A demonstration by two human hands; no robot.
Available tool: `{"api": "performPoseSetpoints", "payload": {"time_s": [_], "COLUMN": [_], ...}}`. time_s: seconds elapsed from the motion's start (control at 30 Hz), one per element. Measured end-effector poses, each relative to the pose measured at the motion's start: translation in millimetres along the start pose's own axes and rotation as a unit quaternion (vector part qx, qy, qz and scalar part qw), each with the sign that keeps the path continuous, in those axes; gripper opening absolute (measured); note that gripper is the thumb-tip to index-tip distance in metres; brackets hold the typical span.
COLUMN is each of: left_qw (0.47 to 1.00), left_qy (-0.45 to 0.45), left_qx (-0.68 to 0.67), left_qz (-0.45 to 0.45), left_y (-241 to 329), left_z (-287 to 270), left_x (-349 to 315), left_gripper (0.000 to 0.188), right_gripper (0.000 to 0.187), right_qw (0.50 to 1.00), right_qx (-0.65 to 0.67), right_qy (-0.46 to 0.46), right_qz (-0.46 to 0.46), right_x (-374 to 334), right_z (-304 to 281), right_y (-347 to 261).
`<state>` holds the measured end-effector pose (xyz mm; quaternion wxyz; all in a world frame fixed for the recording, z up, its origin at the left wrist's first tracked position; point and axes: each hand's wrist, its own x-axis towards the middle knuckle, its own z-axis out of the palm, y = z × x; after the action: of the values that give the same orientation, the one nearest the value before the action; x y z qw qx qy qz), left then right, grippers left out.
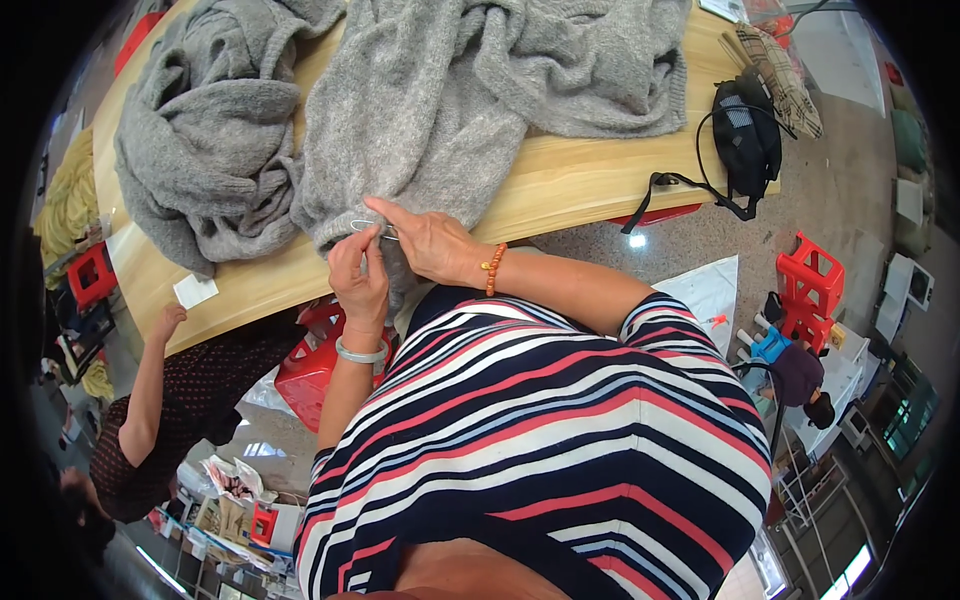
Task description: Inspect grey knitted garments for defects and pull loose threads.
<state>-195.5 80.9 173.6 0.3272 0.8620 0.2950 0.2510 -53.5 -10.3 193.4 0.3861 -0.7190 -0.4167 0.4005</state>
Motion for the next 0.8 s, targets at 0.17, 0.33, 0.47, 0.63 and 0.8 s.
{"api": "performPoseSetpoints", "payload": {"time_s": [0.17, 0.33, 0.47, 0.63, 0.8], "left_qw": [0.943, 0.928, 0.965, 0.929, 0.927], "left_qy": [0.019, -0.188, -0.239, -0.33, -0.29], "left_qx": [-0.253, -0.173, 0.004, 0.132, -0.126], "left_qz": [-0.217, -0.27, -0.111, -0.1, -0.201], "left_y": [-13, -47, -53, -54, -76], "left_z": [10, 10, 25, 47, 46], "left_x": [-4, 22, 50, 58, 46], "left_gripper": [0.015, 0.03, 0.04, 0.042, 0.023], "right_gripper": [0.036, 0.029, 0.025, 0.028, 0.03], "right_qw": [0.999, 0.999, 0.999, 0.998, 0.995], "right_qx": [-0.022, -0.004, 0.005, -0.021, 0.028], "right_qy": [-0.01, 0.014, 0.024, 0.048, 0.094], "right_qz": [-0.033, -0.029, 0.024, 0.02, 0.011], "right_x": [-4, -23, -32, -37, -35], "right_z": [1, 1, 2, -4, -12], "right_y": [22, 41, 56, 57, 52]}}
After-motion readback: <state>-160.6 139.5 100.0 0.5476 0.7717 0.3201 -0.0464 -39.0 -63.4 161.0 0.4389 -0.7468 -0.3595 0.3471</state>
